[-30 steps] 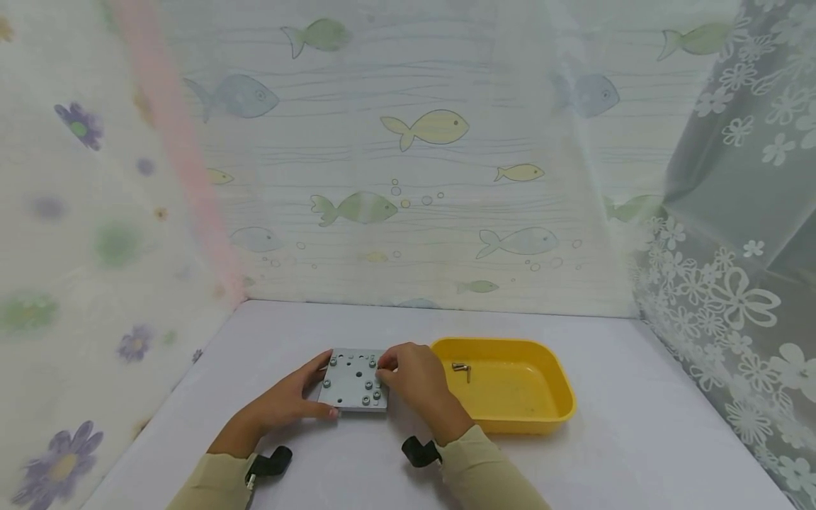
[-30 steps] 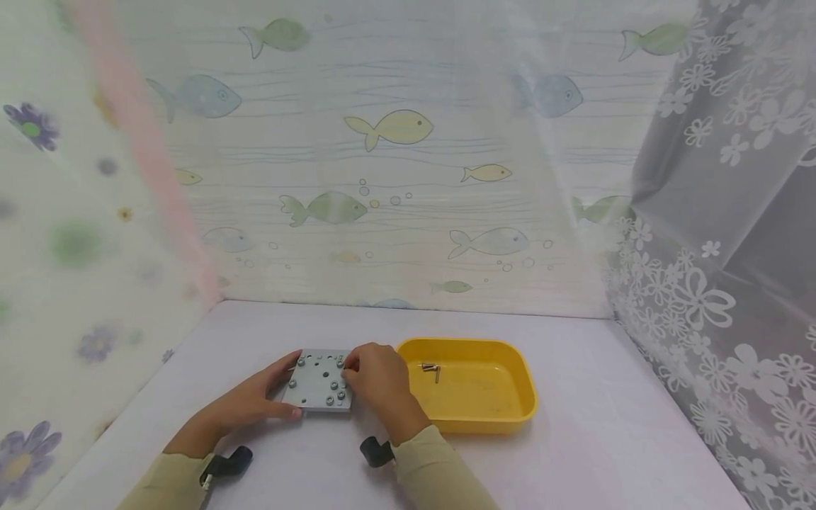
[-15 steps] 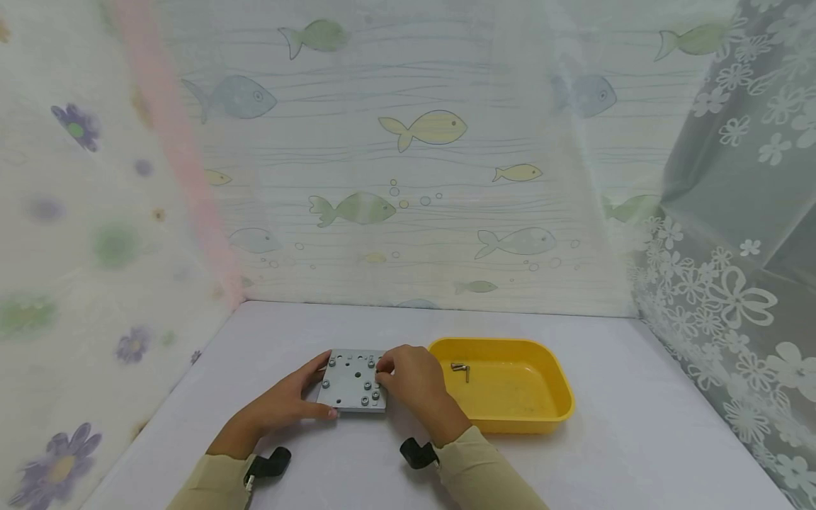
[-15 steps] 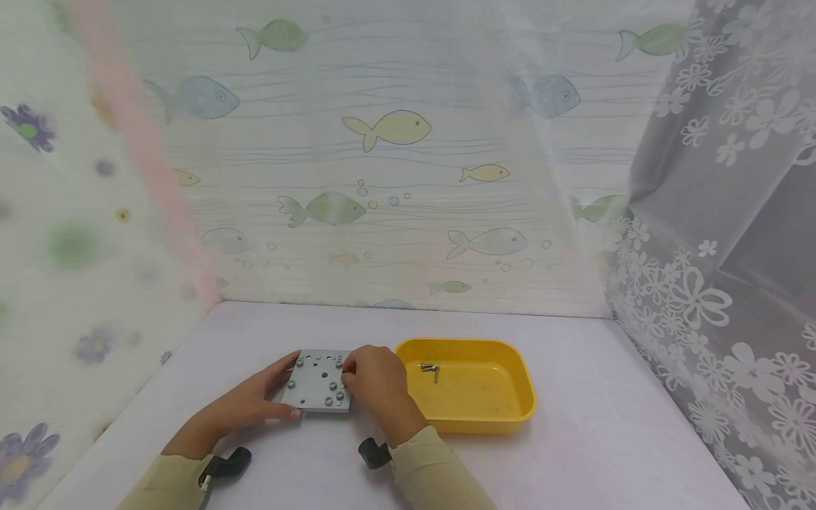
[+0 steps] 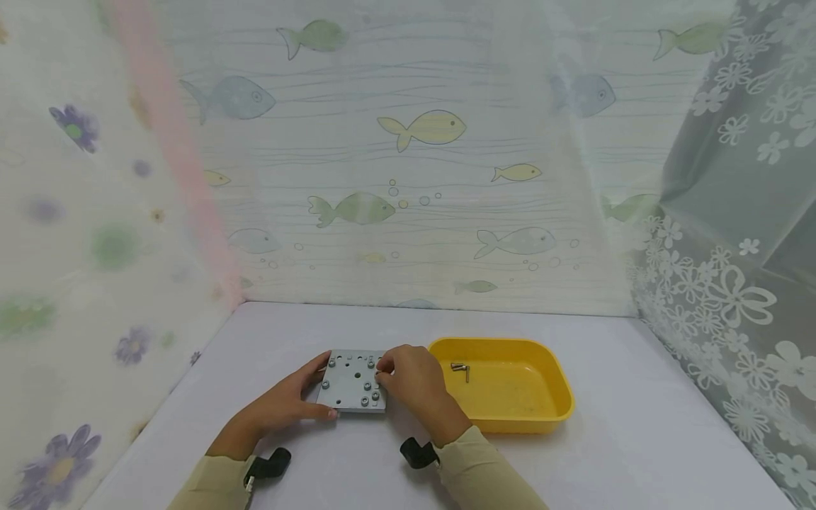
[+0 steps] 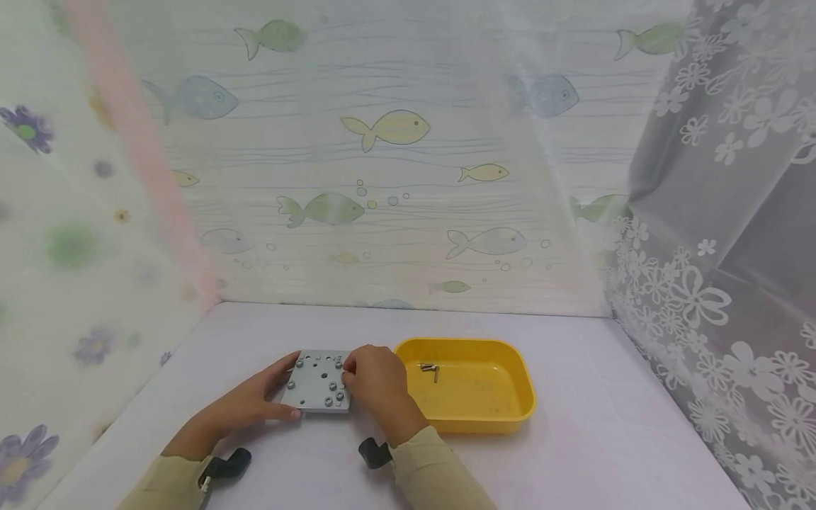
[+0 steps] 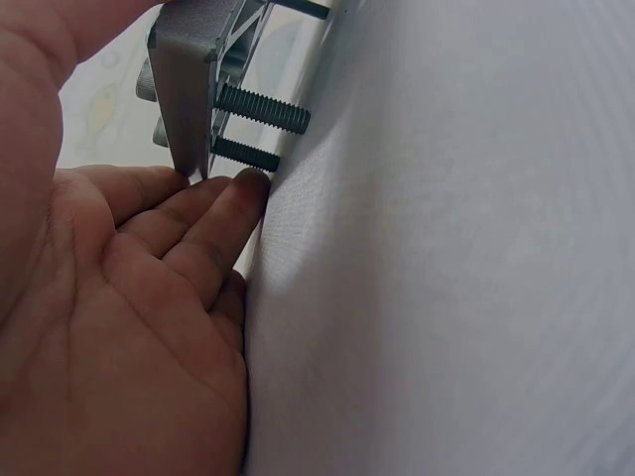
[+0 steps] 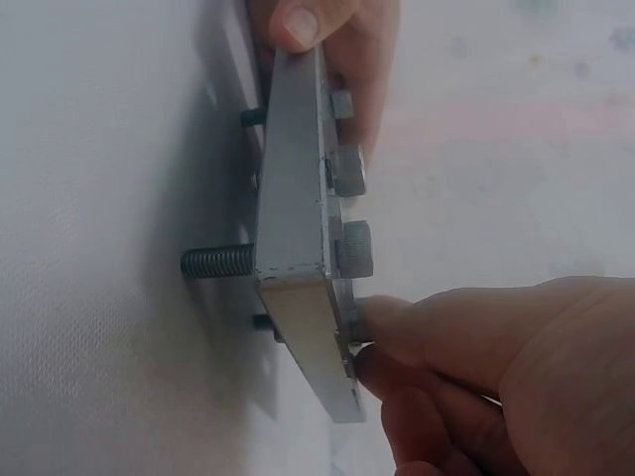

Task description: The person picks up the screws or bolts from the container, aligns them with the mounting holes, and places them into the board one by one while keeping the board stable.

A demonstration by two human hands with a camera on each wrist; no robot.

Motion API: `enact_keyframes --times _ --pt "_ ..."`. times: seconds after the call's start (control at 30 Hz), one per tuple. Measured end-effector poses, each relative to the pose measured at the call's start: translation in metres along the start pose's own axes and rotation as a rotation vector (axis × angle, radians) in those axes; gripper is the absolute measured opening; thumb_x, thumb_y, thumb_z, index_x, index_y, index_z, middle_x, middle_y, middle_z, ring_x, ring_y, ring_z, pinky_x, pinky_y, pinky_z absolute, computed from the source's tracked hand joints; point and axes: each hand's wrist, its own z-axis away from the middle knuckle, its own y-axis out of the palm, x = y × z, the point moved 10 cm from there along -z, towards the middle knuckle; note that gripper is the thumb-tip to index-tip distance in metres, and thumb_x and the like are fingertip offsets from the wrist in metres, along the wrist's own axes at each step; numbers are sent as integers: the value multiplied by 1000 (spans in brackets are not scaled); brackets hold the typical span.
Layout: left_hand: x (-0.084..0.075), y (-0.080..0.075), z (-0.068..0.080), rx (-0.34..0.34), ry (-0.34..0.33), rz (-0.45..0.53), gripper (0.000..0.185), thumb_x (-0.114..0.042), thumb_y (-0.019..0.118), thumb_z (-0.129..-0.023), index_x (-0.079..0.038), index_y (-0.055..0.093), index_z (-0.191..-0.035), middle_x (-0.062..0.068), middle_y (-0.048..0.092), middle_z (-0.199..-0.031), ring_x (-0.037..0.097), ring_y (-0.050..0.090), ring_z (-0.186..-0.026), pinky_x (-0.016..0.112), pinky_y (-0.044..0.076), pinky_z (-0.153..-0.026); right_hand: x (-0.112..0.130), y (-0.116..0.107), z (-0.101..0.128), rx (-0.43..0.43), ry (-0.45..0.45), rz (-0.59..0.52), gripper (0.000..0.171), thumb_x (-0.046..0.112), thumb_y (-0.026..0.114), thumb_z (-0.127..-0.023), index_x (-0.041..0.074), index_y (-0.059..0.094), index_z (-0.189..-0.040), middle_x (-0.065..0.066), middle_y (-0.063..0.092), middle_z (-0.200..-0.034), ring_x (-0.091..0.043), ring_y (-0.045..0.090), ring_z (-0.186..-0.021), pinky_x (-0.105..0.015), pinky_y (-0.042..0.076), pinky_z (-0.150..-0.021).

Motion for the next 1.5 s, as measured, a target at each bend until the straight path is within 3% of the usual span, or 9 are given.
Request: enact_keyframes --times 0.43,0.7,0.93,1.23,1.5 --pt "4 0 -1 7 -9 -1 122 -41 94 -71 -30 20 -166 5 40 -166 32 13 -161 64 2 -126 -2 -7 0 -6 -1 -162 5 25 81 -90 24 82 -96 16 70 -84 -7 61 -84 -24 53 -72" --pt "7 1 0 9 -21 2 122 -41 94 -70 -31 20 -166 4 40 -165 33 12 -161 65 1 -125 -2 -13 1 40 -22 -301 10 24 79 -91 20 81 -101 15 70 -85 -8 62 -81 -22 54 -68" --pt "5 -1 0 -7 -11 -17 121 -42 94 -70 -31 21 -166 4 42 -165 33 14 -161 65 2 -125 -8 -32 -1 89 -39 -450 12 25 79 -92 21 81 -103 12 72 -94 -16 65 -86 -30 57 -72" --pt "2 0 0 -3 -14 -6 122 -40 94 -70 -30 21 -166 4 43 -164 32 14 -161 66 1 -125 -27 -70 -10 96 -34 -442 12 28 80 -91 26 81 -103 10 75 -100 -17 66 -90 -30 59 -76" --pt "1 0 0 -6 -6 -28 122 -42 94 -70 -29 21 -166 4 42 -164 32 16 -161 64 3 -126 -60 -85 -15 112 20 -407 12 30 80 -91 29 80 -103 10 74 -103 -15 67 -91 -31 59 -80"
